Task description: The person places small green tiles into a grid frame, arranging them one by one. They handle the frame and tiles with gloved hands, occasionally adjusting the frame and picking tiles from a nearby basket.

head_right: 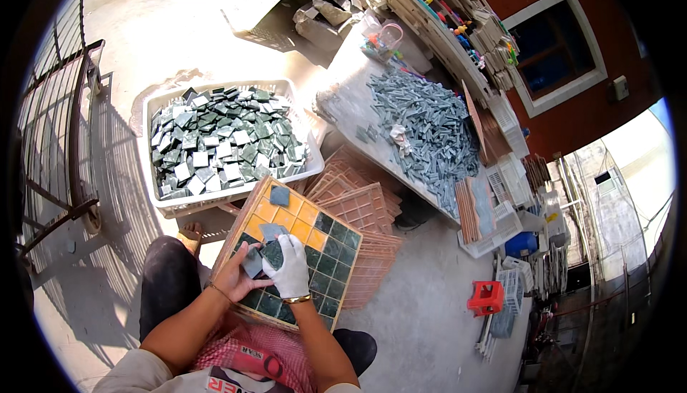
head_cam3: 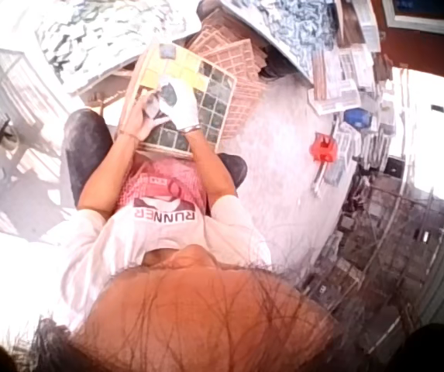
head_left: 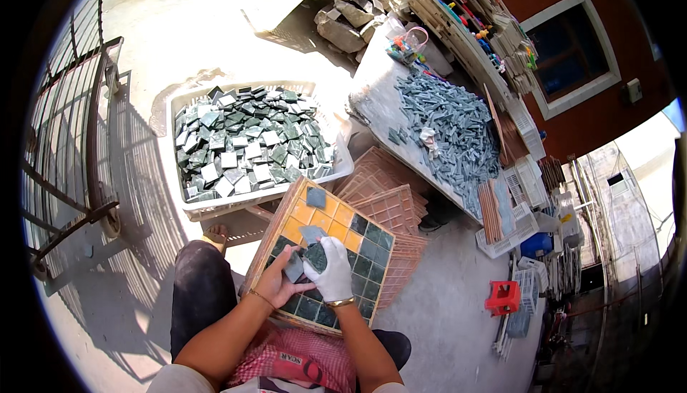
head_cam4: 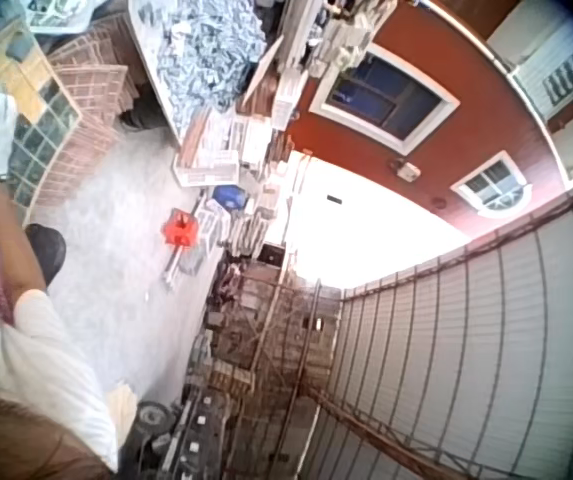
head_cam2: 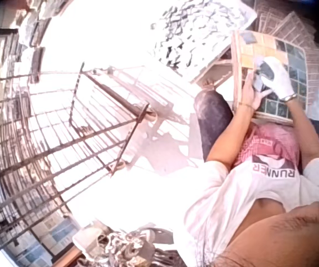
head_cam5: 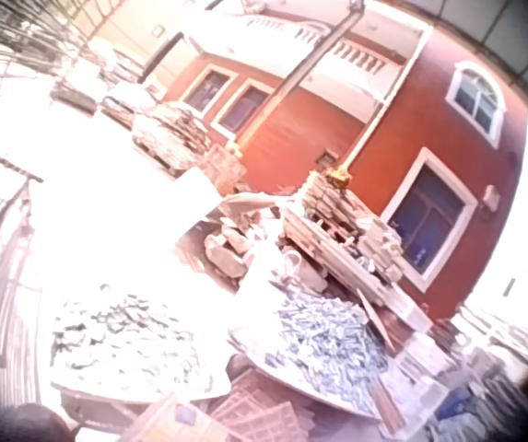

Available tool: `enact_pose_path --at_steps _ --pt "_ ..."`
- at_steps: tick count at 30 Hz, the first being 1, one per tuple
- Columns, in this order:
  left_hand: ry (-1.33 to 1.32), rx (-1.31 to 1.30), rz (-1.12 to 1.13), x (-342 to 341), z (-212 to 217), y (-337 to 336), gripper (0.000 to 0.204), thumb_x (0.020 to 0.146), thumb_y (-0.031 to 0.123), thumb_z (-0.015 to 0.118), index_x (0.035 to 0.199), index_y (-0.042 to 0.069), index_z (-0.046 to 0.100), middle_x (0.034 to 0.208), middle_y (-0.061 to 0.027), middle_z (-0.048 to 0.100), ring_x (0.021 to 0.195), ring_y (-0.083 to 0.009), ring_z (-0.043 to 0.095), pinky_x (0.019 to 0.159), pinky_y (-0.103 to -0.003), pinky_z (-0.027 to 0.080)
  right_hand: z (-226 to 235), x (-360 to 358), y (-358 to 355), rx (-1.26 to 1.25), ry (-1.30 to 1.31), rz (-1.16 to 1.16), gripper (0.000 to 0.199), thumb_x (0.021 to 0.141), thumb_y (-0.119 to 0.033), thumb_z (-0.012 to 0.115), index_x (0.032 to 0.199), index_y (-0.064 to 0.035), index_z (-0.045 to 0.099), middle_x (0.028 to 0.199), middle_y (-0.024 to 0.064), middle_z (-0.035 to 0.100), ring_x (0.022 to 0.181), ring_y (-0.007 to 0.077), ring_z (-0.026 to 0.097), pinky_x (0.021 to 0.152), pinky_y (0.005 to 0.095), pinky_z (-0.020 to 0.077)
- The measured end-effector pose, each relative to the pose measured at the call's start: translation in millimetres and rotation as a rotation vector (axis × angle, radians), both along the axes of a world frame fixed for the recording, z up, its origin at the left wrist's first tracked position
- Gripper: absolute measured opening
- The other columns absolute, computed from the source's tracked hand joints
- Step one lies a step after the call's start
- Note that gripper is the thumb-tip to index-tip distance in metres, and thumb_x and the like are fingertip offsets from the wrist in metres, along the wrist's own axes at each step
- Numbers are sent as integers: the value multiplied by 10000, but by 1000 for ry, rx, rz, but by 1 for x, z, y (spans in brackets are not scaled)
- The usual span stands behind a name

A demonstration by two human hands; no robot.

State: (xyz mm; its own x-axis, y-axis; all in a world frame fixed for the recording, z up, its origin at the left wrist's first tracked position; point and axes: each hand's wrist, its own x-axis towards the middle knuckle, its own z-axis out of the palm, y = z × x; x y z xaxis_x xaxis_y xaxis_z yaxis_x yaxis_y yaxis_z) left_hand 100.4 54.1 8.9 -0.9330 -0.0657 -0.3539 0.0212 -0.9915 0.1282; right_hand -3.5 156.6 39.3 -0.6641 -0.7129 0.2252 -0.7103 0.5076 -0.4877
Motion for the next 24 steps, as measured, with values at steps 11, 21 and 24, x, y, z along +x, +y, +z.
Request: enact_pose_path --at_steps 11,21,24 --pt "41 132 -233 16 -14 13 311 886 262 516 1147 94 528 1101 -117 587 995 -253 581 895 -396 454 22 81 30 115 4 57 713 599 -342 762 1182 -53 470 1299 140 397 1198 425 311 1017 469 273" --pt "115 180 -282 8 -28 31 295 866 191 548 1140 84 528 1105 -90 591 1023 -218 572 905 -382 448 40 82 36 -183 -76 -59 632 648 -171 721 1189 -19 432 1267 183 451 1242 440 315 1025 448 287" --pt "59 191 -269 9 -19 30 378 858 131 538 1222 95 441 1219 -110 492 1126 -304 494 936 -524 403 45 55 59 -251 -56 -235 672 654 -120 710 1229 0 384 1254 183 472 1218 346 398 1005 396 322"
